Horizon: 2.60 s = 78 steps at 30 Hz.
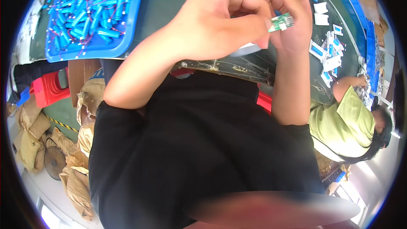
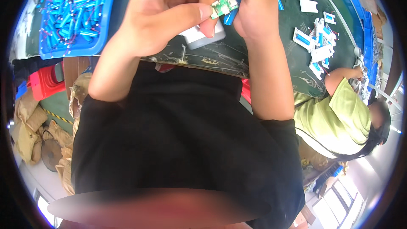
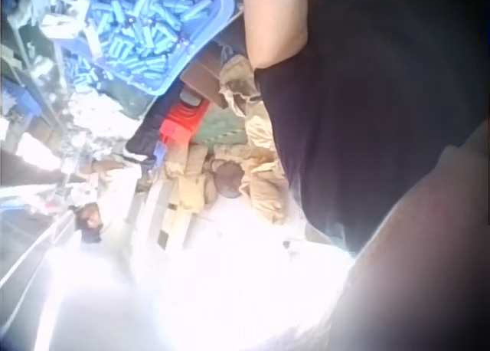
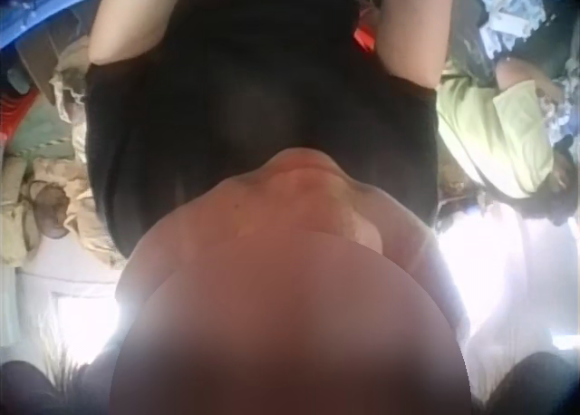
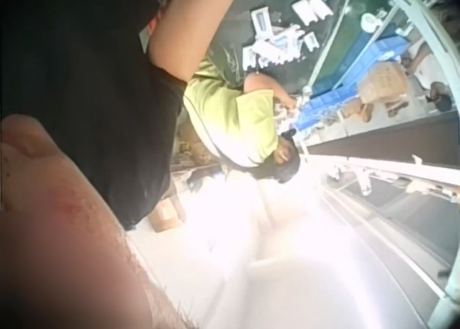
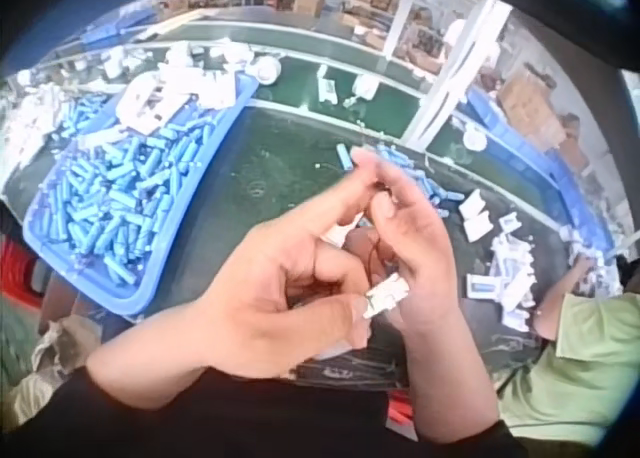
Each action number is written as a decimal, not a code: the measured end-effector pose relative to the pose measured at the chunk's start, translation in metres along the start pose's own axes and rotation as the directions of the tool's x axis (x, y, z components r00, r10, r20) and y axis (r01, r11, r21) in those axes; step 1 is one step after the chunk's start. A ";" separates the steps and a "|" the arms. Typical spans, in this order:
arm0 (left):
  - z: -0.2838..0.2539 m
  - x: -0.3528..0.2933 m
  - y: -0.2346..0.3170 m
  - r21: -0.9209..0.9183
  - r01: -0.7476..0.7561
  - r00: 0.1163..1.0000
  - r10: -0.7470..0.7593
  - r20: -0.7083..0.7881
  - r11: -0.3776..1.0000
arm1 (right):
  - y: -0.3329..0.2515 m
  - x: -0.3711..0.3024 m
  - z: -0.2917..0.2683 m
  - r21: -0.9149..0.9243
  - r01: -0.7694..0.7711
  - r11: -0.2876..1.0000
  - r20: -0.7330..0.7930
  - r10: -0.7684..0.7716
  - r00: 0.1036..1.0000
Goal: The recorder is assembling small electronic components, connecting wires to a PCB and placing them into a housing on a factory production line.
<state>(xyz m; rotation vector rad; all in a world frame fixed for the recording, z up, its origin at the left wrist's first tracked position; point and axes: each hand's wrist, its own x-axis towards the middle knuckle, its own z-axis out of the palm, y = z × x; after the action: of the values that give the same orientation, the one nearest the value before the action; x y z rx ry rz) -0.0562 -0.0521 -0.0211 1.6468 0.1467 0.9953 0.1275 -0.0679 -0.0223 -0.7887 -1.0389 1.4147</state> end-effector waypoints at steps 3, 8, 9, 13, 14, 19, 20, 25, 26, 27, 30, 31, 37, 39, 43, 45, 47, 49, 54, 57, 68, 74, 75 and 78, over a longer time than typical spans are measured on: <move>0.007 0.001 -0.013 -0.054 0.035 0.999 -0.034 0.017 0.998 | 0.027 0.024 -0.022 0.315 0.162 0.935 0.302 -0.261 0.917; -0.001 0.004 -0.023 -0.456 0.298 0.952 -0.293 0.083 0.839 | 0.015 0.007 -0.018 0.057 0.107 0.993 0.099 -0.112 0.989; -0.009 0.016 -0.022 -0.091 -0.068 0.962 0.090 0.258 0.993 | 0.014 0.007 -0.017 -0.014 0.148 0.989 0.092 -0.146 0.985; -0.004 0.006 -0.020 -0.712 0.302 0.948 -0.276 0.157 0.633 | 0.006 0.002 -0.004 -0.182 0.224 0.957 0.056 -0.218 0.974; -0.007 0.005 -0.020 -0.718 0.300 0.953 -0.224 0.203 0.628 | 0.003 0.000 -0.002 -0.271 0.214 0.938 0.069 -0.203 0.977; -0.012 0.000 -0.034 -0.819 0.270 0.961 -0.090 0.261 0.505 | 0.008 0.002 -0.016 -0.372 0.326 0.869 0.223 -0.258 0.940; -0.013 -0.001 -0.037 -0.822 0.270 0.960 -0.080 0.267 0.502 | 0.013 0.005 -0.018 -0.366 0.362 0.857 0.220 -0.298 0.929; -0.012 0.001 -0.031 -0.777 0.327 0.944 -0.158 0.288 0.538 | 0.021 0.009 -0.017 -0.378 0.308 0.873 0.144 -0.273 0.951; -0.010 0.003 -0.030 -0.791 0.320 0.946 -0.137 0.293 0.522 | 0.033 0.019 -0.023 -0.104 0.435 0.894 0.249 -0.400 0.882; -0.010 0.002 -0.029 -0.791 0.319 0.947 -0.139 0.289 0.522 | 0.036 0.024 -0.017 0.191 0.501 0.844 0.314 -0.536 0.784; -0.009 0.001 -0.027 -0.793 0.317 0.948 -0.150 0.281 0.520 | 0.021 0.011 -0.021 -0.423 0.373 0.826 0.165 -0.335 0.928; -0.008 0.001 -0.027 -0.789 0.318 0.948 -0.161 0.275 0.526 | 0.022 0.011 -0.022 -0.424 0.370 0.827 0.163 -0.332 0.929; -0.004 0.003 -0.023 -0.788 0.314 0.949 -0.168 0.265 0.529 | 0.026 0.015 -0.025 -0.385 0.326 0.863 0.115 -0.305 0.945; -0.003 0.004 -0.023 -0.790 0.308 0.951 -0.167 0.259 0.530 | 0.033 0.021 -0.032 -0.378 0.344 0.860 0.125 -0.321 0.939; -0.003 0.004 -0.022 -0.765 0.297 0.955 -0.170 0.243 0.571 | 0.034 0.023 -0.032 0.063 0.351 0.934 0.241 -0.356 0.903; -0.002 0.004 -0.022 -0.769 0.301 0.953 -0.171 0.249 0.564 | 0.028 0.018 -0.030 -0.346 0.246 0.905 0.065 -0.238 0.969; -0.002 0.005 -0.025 -0.762 0.298 0.954 -0.154 0.257 0.575 | 0.039 0.024 -0.033 -0.047 0.314 0.948 0.171 -0.302 0.938; -0.016 0.012 -0.042 -0.688 0.244 0.942 0.001 0.335 0.684 | 0.034 0.021 -0.025 0.265 0.317 0.911 0.257 -0.384 0.887; -0.007 0.003 -0.028 -0.810 0.347 0.934 -0.103 0.341 0.472 | 0.007 0.003 -0.017 -0.363 0.169 0.916 0.030 -0.170 0.985; -0.010 -0.001 -0.030 -0.820 0.344 0.928 -0.031 0.372 0.458 | 0.004 0.003 -0.021 -0.264 0.173 0.949 0.102 -0.151 0.983; -0.007 -0.002 -0.020 -0.827 0.341 0.934 -0.064 0.351 0.446 | 0.019 0.012 -0.024 -0.031 0.302 0.953 0.191 -0.291 0.937; -0.003 0.001 -0.018 -0.827 0.350 0.928 -0.042 0.370 0.440 | 0.024 0.013 -0.026 0.008 0.285 0.959 0.186 -0.281 0.941; -0.004 0.000 -0.017 -0.824 0.351 0.928 -0.048 0.369 0.445 | 0.030 0.017 -0.022 0.354 0.269 0.896 0.259 -0.370 0.892; -0.006 -0.006 -0.012 -0.830 0.356 0.928 -0.055 0.369 0.430 | 0.014 0.005 -0.021 -0.338 0.318 0.886 0.135 -0.289 0.948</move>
<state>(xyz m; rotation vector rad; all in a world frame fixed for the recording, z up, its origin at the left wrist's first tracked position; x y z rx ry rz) -0.0589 -0.0467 -0.0347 0.7078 -0.3397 0.4426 0.1403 -0.0596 -0.0425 -0.7884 -1.4414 1.0077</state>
